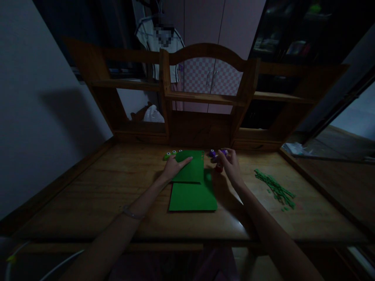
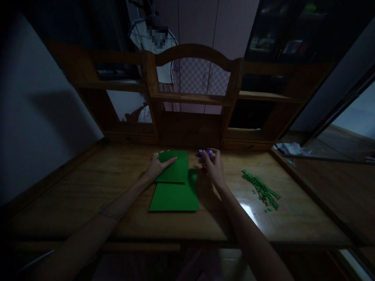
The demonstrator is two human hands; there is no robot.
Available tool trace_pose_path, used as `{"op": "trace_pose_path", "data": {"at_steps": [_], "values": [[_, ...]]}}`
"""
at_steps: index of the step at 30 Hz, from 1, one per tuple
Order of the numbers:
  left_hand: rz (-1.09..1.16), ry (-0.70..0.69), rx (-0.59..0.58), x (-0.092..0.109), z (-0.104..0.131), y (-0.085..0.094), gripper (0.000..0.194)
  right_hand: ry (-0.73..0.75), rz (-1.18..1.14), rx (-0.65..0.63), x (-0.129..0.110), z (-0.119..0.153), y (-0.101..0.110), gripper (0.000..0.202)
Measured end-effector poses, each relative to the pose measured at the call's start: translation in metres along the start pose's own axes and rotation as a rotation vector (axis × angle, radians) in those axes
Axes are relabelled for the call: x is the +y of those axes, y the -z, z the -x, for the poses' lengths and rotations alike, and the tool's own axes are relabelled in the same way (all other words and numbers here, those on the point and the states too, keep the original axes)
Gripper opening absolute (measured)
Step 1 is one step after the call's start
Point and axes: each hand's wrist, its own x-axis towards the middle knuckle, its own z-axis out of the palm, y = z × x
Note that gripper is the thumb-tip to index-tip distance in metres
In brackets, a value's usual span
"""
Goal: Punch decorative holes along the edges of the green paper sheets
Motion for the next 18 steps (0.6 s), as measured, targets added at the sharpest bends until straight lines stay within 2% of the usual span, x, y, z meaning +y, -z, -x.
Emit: {"op": "trace_pose_path", "data": {"at_steps": [2,5,12,14,18], "values": [[0.018,0.017,0.005,0.001,0.001,0.0,0.03,0.134,0.152,0.042,-0.004,0.001,0.003,0.039],[0.029,0.019,-0.004,0.001,0.001,0.0,0.03,0.243,0.363,0.025,-0.002,-0.002,0.009,0.033],[0.119,0.044,0.024,-0.002,-0.001,-0.001,0.031,0.363,0.666,-0.101,0.026,-0.006,0.009,0.027],[0.224,0.126,0.04,-0.003,-0.002,-0.002,0.036,0.378,0.711,-0.146,0.031,-0.005,0.007,0.026],[0.585,0.365,0.076,-0.003,-0.007,0.004,0.042,0.404,0.784,-0.202,0.034,-0.003,0.005,0.022]]}}
